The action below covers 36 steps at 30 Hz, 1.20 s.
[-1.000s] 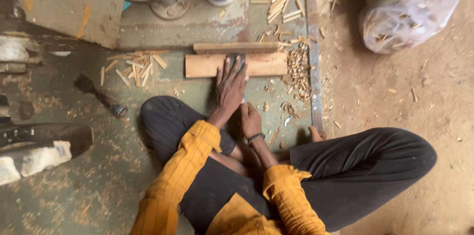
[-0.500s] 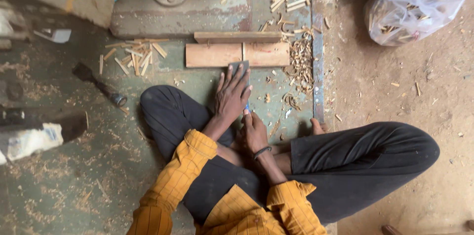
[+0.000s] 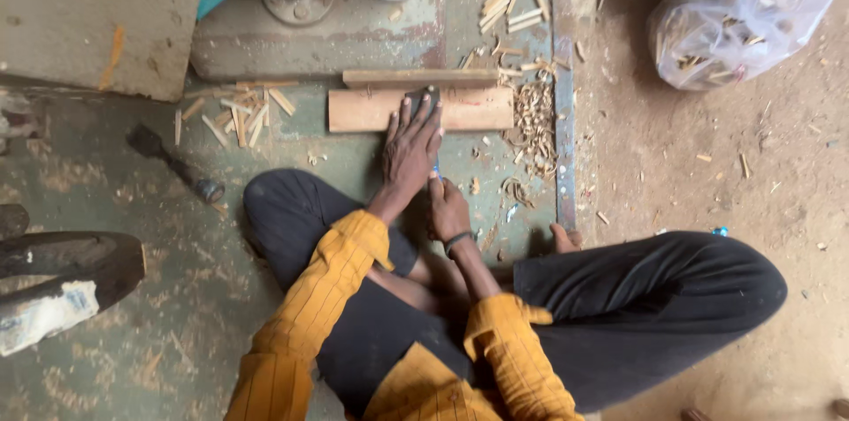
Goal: The person sits cross-legged on the floor and uses a chisel-like blade to shave and trim small wooden pieces resting on a board, occasionally picking up pieces by hand and repositioning them on the board.
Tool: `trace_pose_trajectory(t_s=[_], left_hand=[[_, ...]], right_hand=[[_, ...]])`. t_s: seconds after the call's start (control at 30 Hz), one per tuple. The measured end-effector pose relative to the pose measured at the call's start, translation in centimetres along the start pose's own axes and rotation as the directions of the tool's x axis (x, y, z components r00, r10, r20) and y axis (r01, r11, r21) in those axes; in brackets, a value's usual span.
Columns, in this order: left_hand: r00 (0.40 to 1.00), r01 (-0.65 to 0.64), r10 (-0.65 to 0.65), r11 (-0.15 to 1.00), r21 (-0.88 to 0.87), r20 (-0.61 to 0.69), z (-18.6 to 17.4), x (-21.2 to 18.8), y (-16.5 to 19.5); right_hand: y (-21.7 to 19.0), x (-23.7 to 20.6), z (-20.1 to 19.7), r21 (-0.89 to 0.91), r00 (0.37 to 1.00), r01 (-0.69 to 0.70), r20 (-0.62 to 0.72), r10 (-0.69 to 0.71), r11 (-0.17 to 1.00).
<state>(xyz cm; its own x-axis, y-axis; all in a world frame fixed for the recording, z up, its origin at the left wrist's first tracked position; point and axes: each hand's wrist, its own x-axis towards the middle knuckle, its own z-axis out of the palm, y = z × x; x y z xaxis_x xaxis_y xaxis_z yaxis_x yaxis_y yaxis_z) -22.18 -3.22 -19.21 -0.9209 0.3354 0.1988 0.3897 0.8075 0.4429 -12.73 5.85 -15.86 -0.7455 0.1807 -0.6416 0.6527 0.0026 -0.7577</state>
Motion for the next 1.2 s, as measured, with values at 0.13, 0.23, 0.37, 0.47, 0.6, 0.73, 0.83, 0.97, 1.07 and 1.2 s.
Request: trace_pose_trajectory(t_s=[0.13,0.23,0.37,0.47,0.6,0.73,0.83,0.97,1.07,1.2], left_hand=[[0.998,-0.06,0.06,0.998,0.026,-0.009,-0.9,0.2,0.1],[0.993,-0.105,0.104,0.994,-0.005,-0.058,-1.4,-0.3,0.5],[0.997,-0.076,0.076,0.997,-0.008,-0.032,-1.8,-3.0,1.9],[0.998,-0.059,0.059,0.998,-0.003,-0.017,-1.6,-4.9,2.3],[0.999,-0.035,0.035,0.999,-0.009,0.016,-1.3,-5.5,2.1],[0.999,-0.04,0.04,0.999,0.009,-0.005,-1.0,-4.9,2.2],[1.0,-0.006,0.006,1.0,0.002,0.012,-0.8,-4.0,2.1],[0.999,0.017,-0.018,1.0,0.023,0.037,-0.3,-0.2,1.0],[0.996,-0.016,0.011,0.998,0.054,0.083,-0.8,1.4,0.6],[0.992,-0.107,0.098,0.987,0.118,0.074,-1.8,1.0,0.3]], right_hand=[[-0.6,-0.5,0.4,-0.156,0.982,0.161,-0.077,-0.175,0.975],[-0.1,-0.8,-0.1,-0.13,0.959,0.257,-0.089,-0.269,0.958],[2.0,-4.0,-1.1,-0.048,0.979,0.199,-0.044,-0.201,0.979],[2.7,-5.8,-1.4,0.096,1.0,0.0,0.03,-0.003,0.995],[2.2,-6.3,-1.5,0.028,1.0,0.008,0.009,-0.008,1.0],[1.5,-5.8,-1.5,-0.045,1.0,0.028,-0.006,-0.028,0.999],[1.2,-4.5,-1.5,-0.099,0.999,0.032,-0.004,-0.032,0.995],[-0.2,-0.3,-1.3,-0.366,0.934,0.326,-0.021,-0.358,0.872],[-1.0,0.2,0.1,-0.256,0.973,0.179,-0.097,-0.21,0.95],[0.1,-0.5,0.9,-0.063,0.928,0.348,-0.117,-0.353,0.936]])
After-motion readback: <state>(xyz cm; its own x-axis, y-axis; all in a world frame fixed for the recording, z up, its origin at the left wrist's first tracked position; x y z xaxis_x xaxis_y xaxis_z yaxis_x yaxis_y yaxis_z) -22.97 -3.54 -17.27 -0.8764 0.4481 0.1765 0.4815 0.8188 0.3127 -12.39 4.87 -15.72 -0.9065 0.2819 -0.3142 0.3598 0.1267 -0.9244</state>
